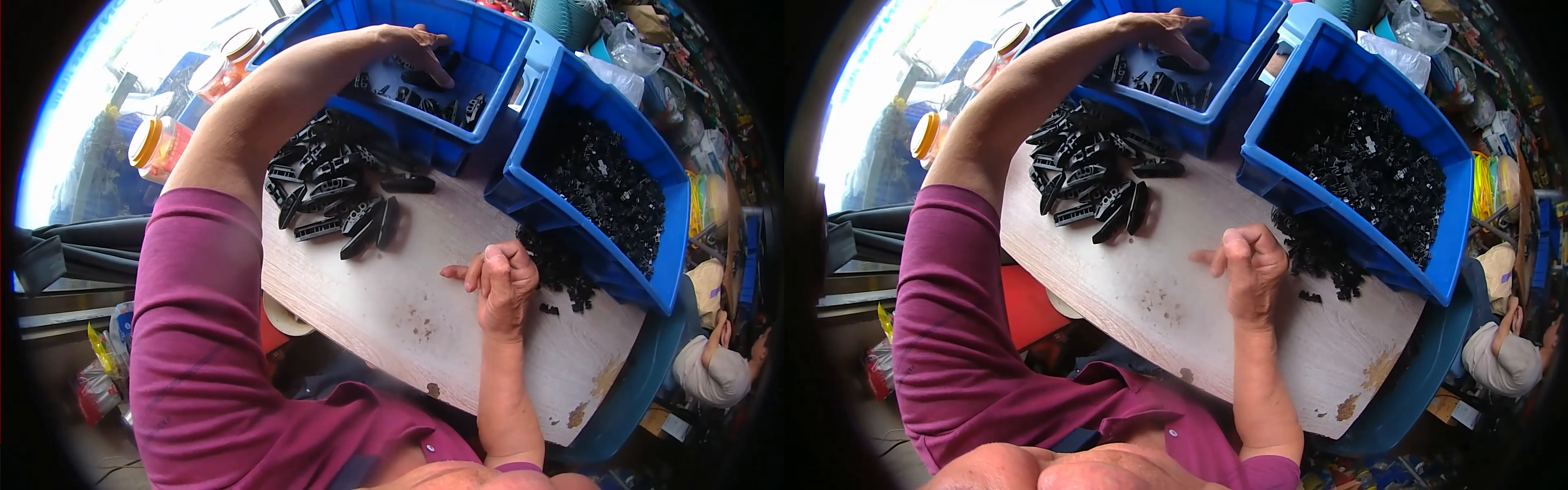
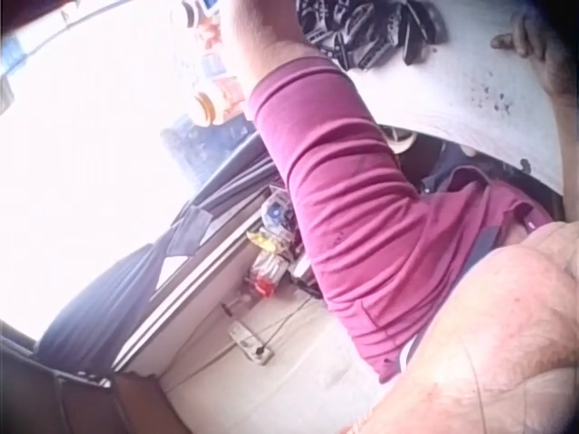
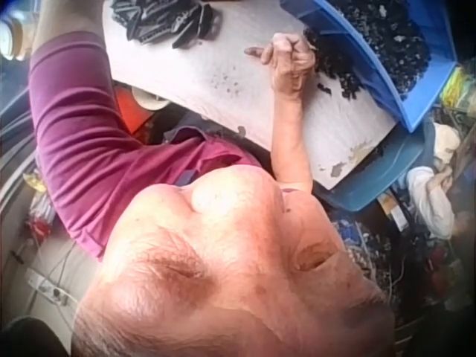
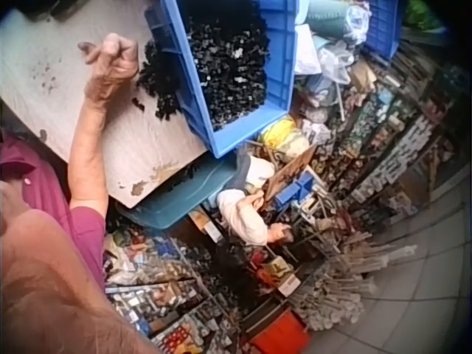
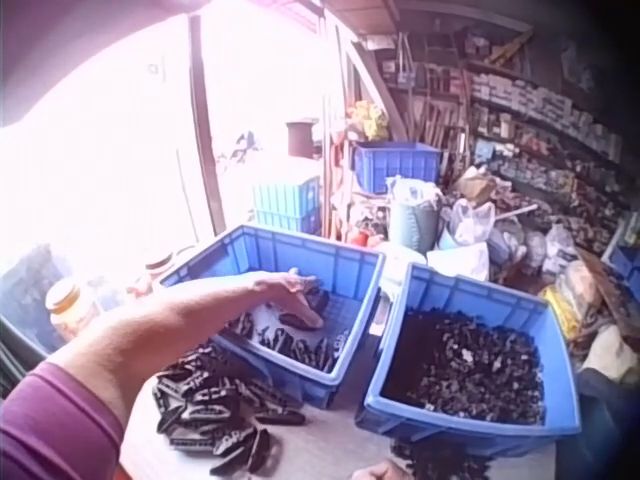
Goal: The person assembles plastic components by hand, then removes plastic parts from a blue bin and places them onto the table.
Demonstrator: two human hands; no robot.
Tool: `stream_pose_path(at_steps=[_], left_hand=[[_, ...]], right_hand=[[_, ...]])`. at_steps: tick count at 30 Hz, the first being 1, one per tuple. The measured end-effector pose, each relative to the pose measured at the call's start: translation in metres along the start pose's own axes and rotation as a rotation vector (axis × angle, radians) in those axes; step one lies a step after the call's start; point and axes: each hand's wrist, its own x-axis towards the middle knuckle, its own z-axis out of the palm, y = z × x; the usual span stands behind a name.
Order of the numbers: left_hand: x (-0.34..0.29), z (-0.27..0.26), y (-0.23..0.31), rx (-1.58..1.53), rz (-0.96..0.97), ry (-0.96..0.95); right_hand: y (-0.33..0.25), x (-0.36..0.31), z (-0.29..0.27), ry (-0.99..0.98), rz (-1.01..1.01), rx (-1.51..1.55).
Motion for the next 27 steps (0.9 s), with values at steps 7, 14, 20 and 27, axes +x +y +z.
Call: stream_pose_path(at_steps=[7,14,20,27], left_hand=[[0.001,0.005,0.005,0.162,0.23,-0.157],[-0.064,-0.024,0.012,0.195,0.125,-0.38],[-0.062,-0.01,0.012,0.158,0.191,-0.384],[-0.036,0.007,0.004,0.196,0.309,-0.352]], right_hand=[[0.003,0.002,-0.003,-0.015,0.005,-0.018],[0.0,0.0,0.007,0.044,-0.041,-0.067],[0.002,0.0,0.003,-0.003,-0.062,-0.113],[0.005,-0.001,0.006,-0.022,-0.116,-0.122]])
